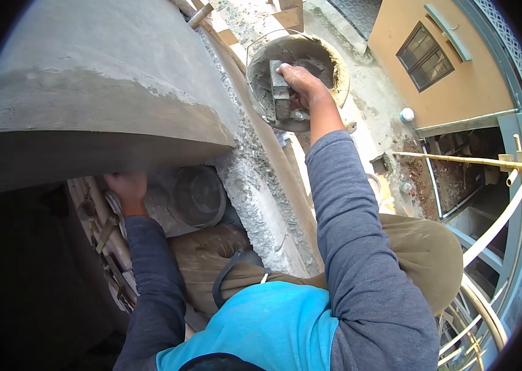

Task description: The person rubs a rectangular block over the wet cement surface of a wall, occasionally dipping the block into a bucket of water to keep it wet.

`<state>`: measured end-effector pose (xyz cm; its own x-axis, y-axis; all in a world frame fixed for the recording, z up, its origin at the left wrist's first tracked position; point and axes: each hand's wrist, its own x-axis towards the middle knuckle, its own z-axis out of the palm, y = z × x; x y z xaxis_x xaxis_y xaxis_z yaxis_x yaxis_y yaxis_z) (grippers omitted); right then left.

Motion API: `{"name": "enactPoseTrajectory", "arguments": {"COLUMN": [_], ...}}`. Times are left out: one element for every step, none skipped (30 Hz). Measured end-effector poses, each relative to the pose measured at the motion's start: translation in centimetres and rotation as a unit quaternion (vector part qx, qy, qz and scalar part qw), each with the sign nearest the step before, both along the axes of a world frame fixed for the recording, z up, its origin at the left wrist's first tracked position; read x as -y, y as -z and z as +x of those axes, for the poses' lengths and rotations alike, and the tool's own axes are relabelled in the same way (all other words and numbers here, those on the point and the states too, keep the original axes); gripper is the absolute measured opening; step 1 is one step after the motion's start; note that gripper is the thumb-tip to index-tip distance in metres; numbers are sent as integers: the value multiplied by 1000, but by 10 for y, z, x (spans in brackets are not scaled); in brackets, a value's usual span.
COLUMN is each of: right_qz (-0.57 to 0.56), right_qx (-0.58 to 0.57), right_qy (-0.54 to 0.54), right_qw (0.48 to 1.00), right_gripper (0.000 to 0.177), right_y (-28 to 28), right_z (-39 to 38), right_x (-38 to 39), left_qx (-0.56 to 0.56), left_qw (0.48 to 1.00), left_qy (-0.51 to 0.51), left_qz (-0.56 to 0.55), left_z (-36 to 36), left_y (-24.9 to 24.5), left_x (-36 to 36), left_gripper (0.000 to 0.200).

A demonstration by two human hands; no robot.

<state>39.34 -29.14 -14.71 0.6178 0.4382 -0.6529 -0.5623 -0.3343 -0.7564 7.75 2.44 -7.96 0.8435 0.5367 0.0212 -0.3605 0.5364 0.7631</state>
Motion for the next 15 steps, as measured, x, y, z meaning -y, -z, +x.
{"name": "enactPoseTrajectory", "arguments": {"right_qz": [15, 36, 37, 45, 52, 72, 73, 138, 201, 227, 243, 272, 299, 302, 392], "right_qx": [-9, -32, -31, -53, -76, -74, -73, -101, -127, -124, -103, -90, -77, -72, -103], "right_qy": [23, 40, 41, 66, 90, 114, 112, 142, 169, 176, 196, 191, 188, 185, 112], "right_qw": [1000, 998, 998, 995, 992, 988, 988, 975, 956, 950, 944, 939, 932, 932, 907], "right_gripper": [36, 36, 36, 36, 35, 35, 35, 34, 34, 32, 30, 32, 36, 36, 42], "right_y": [4, 8, 12, 15, 19, 23, 28, 33, 33, 6, -5, -9, -14, -18, -22], "right_z": [0, 0, 0, 0, 0, -2, -1, 2, 3, -9, -15, -20, -26, -31, -38], "right_x": [-3, -6, -9, -12, -14, -12, -8, -4, -4, 3, 8, 13, 19, 23, 27], "left_qx": [-44, -86, -85, -87, -90, -89, -86, -83, -80, -70, -56, -47, -57, -69, -65], "left_qw": [997, 989, 989, 988, 987, 987, 988, 989, 988, 992, 996, 996, 994, 992, 992], "left_qy": [-55, -108, -107, -112, -119, -120, -115, -111, -116, -94, -70, -73, -83, -93, -95], "left_qz": [25, 50, 51, 52, 54, 55, 56, 58, 59, 44, 29, 31, 38, 43, 44], "left_z": [3, 8, 10, 11, 11, 11, 11, 9, 5, 1, -1, 1, 4, 6, 7], "left_y": [-4, -8, -8, -8, -8, -7, -7, -6, -1, 3, 7, 4, 2, 1, 1], "left_x": [7, 12, 12, 12, 13, 13, 13, 12, 7, 2, -4, -2, 3, 6, 6], "left_gripper": [59, 60, 60, 61, 62, 62, 62, 62, 62, 62, 62, 62, 61, 61, 61]}}
